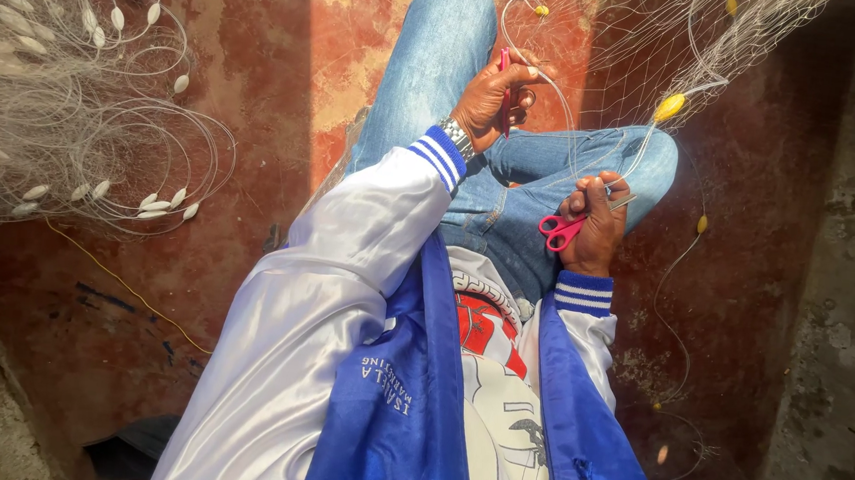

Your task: The person sits on the floor with a gill net spread around them, pulls sections of the net line across their lap, and uses pink-handled scissors to trim or cut the line while handling yellow and white floats. They repeatedly draw out new lengths of netting and work the line by hand.

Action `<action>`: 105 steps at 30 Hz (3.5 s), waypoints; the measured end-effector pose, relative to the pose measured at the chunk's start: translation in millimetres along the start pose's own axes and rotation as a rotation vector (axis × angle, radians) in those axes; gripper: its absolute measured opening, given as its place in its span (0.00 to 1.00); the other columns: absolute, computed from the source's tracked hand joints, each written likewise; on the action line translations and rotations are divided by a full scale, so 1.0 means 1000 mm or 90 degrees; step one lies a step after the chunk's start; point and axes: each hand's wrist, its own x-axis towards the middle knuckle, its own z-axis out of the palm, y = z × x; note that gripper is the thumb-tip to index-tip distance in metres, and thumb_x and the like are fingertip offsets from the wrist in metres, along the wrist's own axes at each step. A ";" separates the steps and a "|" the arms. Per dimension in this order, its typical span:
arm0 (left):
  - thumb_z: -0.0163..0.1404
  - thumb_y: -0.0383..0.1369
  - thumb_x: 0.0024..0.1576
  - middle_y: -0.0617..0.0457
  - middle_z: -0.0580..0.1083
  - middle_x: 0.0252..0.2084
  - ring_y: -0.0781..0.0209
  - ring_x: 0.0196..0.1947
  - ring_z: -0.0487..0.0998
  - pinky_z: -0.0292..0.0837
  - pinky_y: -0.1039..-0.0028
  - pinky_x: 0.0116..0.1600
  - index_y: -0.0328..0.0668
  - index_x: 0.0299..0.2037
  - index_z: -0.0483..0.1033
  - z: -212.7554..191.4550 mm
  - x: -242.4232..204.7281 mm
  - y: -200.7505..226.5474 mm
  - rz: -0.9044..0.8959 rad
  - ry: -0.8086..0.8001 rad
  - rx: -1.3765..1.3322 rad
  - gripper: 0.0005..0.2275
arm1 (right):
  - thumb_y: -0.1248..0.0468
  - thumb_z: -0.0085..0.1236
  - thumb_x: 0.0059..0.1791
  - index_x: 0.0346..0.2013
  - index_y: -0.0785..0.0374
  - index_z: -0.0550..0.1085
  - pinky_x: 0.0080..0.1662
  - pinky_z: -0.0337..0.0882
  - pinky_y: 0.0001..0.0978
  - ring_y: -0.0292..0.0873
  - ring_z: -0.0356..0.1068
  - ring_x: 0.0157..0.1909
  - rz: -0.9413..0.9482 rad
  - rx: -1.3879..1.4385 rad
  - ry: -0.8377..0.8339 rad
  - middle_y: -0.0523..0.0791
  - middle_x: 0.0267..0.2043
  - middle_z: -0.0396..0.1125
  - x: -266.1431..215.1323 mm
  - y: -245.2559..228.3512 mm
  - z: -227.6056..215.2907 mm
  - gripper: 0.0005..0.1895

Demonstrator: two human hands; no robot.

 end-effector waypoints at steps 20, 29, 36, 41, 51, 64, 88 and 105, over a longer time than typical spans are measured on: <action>0.47 0.26 0.46 0.52 0.73 0.31 0.70 0.16 0.62 0.51 0.82 0.17 0.49 0.30 0.63 -0.002 0.002 0.000 -0.026 -0.013 -0.024 0.07 | 0.67 0.49 0.48 0.34 0.53 0.63 0.23 0.56 0.18 0.30 0.56 0.21 -0.008 0.002 -0.011 0.43 0.29 0.61 0.000 0.000 0.000 0.05; 0.50 0.33 0.51 0.55 0.71 0.27 0.73 0.17 0.64 0.54 0.83 0.19 0.49 0.35 0.65 0.001 -0.003 0.001 -0.024 -0.095 0.016 0.07 | 0.68 0.49 0.48 0.34 0.53 0.64 0.23 0.56 0.17 0.30 0.56 0.21 -0.008 0.011 -0.008 0.43 0.29 0.60 0.000 0.000 0.001 0.06; 0.56 0.28 0.46 0.57 0.67 0.28 0.73 0.20 0.64 0.59 0.84 0.22 0.47 0.38 0.66 0.001 -0.005 0.000 -0.037 -0.133 0.066 0.13 | 0.67 0.49 0.48 0.35 0.53 0.63 0.24 0.57 0.17 0.30 0.55 0.21 -0.012 0.016 -0.019 0.44 0.29 0.60 0.001 0.002 -0.003 0.06; 0.56 0.25 0.45 0.61 0.64 0.22 0.75 0.15 0.57 0.46 0.85 0.17 0.50 0.30 0.61 -0.004 0.001 -0.007 -0.014 -0.074 0.089 0.14 | 0.67 0.49 0.48 0.35 0.53 0.64 0.23 0.55 0.18 0.30 0.56 0.21 -0.011 0.010 -0.012 0.43 0.29 0.60 0.002 0.003 -0.004 0.06; 0.53 0.31 0.47 0.56 0.68 0.27 0.74 0.14 0.60 0.48 0.85 0.16 0.54 0.26 0.55 -0.001 0.003 -0.008 -0.029 -0.028 0.115 0.14 | 0.68 0.49 0.48 0.35 0.54 0.63 0.22 0.55 0.17 0.30 0.55 0.20 -0.017 0.020 -0.015 0.44 0.29 0.61 0.004 0.005 -0.005 0.06; 0.54 0.31 0.47 0.55 0.67 0.26 0.74 0.15 0.57 0.44 0.87 0.15 0.55 0.30 0.53 0.003 -0.004 -0.003 -0.029 -0.079 0.160 0.16 | 0.68 0.49 0.48 0.35 0.54 0.63 0.22 0.55 0.17 0.30 0.55 0.20 -0.011 0.028 -0.013 0.44 0.29 0.60 0.003 0.004 -0.004 0.06; 0.54 0.28 0.47 0.53 0.68 0.26 0.72 0.18 0.62 0.55 0.89 0.17 0.45 0.41 0.62 -0.016 0.010 -0.018 -0.015 0.001 0.183 0.15 | 0.69 0.47 0.49 0.38 0.56 0.62 0.21 0.57 0.15 0.30 0.58 0.20 -0.041 0.042 -0.010 0.44 0.28 0.62 0.005 0.005 -0.002 0.07; 0.46 0.26 0.47 0.62 0.64 0.24 0.75 0.18 0.60 0.52 0.89 0.19 0.55 0.30 0.62 -0.012 0.008 -0.011 0.020 0.071 0.246 0.08 | 0.70 0.51 0.45 0.36 0.57 0.66 0.22 0.58 0.14 0.30 0.60 0.23 -0.045 0.234 0.060 0.41 0.27 0.61 0.012 -0.007 -0.010 0.08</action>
